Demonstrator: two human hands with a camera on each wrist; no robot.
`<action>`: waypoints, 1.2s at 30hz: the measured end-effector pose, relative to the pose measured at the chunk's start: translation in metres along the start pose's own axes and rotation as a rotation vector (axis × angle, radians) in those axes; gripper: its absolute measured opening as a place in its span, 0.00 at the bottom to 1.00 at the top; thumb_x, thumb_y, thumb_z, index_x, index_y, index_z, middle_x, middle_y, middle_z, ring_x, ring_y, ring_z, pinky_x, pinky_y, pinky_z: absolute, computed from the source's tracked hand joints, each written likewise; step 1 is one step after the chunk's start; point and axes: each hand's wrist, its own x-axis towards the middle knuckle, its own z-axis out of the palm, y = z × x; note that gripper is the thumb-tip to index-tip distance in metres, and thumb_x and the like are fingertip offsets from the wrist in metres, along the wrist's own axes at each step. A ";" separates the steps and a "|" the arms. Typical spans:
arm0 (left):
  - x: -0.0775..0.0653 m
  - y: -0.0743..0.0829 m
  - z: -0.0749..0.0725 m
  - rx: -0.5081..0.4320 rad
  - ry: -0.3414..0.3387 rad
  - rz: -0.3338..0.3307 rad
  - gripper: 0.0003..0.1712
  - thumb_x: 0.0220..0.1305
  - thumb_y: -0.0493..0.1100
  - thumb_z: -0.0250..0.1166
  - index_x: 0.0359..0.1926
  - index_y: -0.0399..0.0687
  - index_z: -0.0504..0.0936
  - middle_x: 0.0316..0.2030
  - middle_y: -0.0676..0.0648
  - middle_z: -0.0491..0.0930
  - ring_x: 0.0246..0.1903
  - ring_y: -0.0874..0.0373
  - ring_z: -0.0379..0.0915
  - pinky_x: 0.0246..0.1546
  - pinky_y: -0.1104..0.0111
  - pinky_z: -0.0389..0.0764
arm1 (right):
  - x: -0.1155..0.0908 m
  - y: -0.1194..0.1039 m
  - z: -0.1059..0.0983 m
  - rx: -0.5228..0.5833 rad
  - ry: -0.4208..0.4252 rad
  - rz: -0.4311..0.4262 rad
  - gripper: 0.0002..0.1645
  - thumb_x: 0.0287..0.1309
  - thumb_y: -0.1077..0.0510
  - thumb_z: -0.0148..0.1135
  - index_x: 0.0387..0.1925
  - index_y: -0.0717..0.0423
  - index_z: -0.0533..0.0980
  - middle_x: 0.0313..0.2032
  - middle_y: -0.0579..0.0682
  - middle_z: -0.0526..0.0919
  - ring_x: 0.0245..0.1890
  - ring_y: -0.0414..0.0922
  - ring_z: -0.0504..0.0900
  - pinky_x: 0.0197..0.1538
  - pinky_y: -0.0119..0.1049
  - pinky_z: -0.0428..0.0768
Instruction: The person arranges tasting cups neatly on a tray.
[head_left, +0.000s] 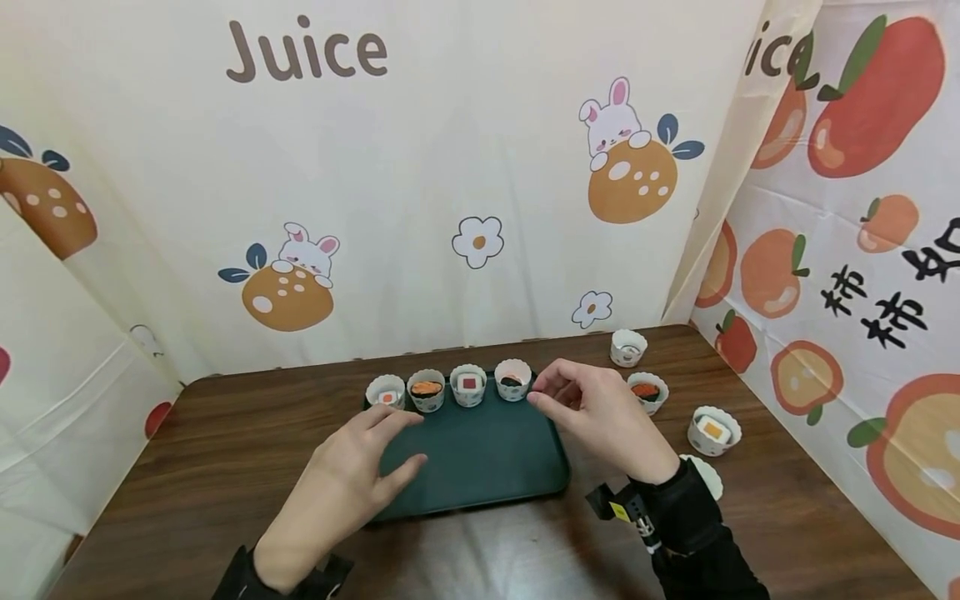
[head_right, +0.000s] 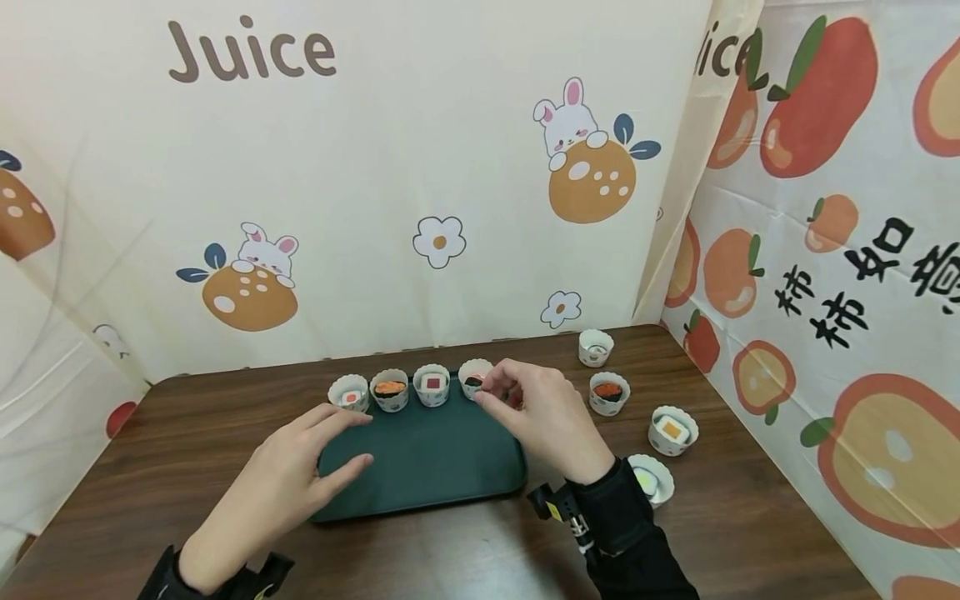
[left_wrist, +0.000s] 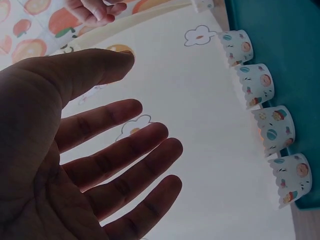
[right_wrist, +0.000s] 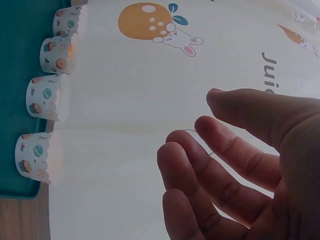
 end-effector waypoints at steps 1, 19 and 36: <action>0.000 0.000 0.000 -0.003 0.003 0.003 0.27 0.53 0.48 0.86 0.54 0.55 0.88 0.44 0.54 0.85 0.38 0.61 0.85 0.37 0.65 0.86 | 0.000 0.000 0.000 0.000 -0.001 0.000 0.05 0.69 0.50 0.73 0.42 0.41 0.84 0.32 0.35 0.86 0.32 0.34 0.82 0.38 0.32 0.81; -0.002 -0.002 -0.004 -0.010 -0.022 -0.006 0.26 0.54 0.47 0.86 0.54 0.55 0.88 0.44 0.55 0.87 0.38 0.63 0.86 0.37 0.67 0.85 | -0.004 0.015 -0.012 -0.093 -0.009 0.033 0.04 0.70 0.49 0.72 0.41 0.41 0.84 0.33 0.36 0.86 0.33 0.35 0.82 0.39 0.31 0.82; -0.006 0.003 0.002 -0.003 0.005 0.075 0.26 0.52 0.47 0.86 0.52 0.54 0.88 0.42 0.57 0.84 0.33 0.66 0.81 0.32 0.74 0.81 | -0.039 0.061 -0.033 -0.313 -0.011 0.108 0.10 0.66 0.46 0.76 0.41 0.44 0.84 0.34 0.38 0.84 0.33 0.34 0.79 0.35 0.32 0.77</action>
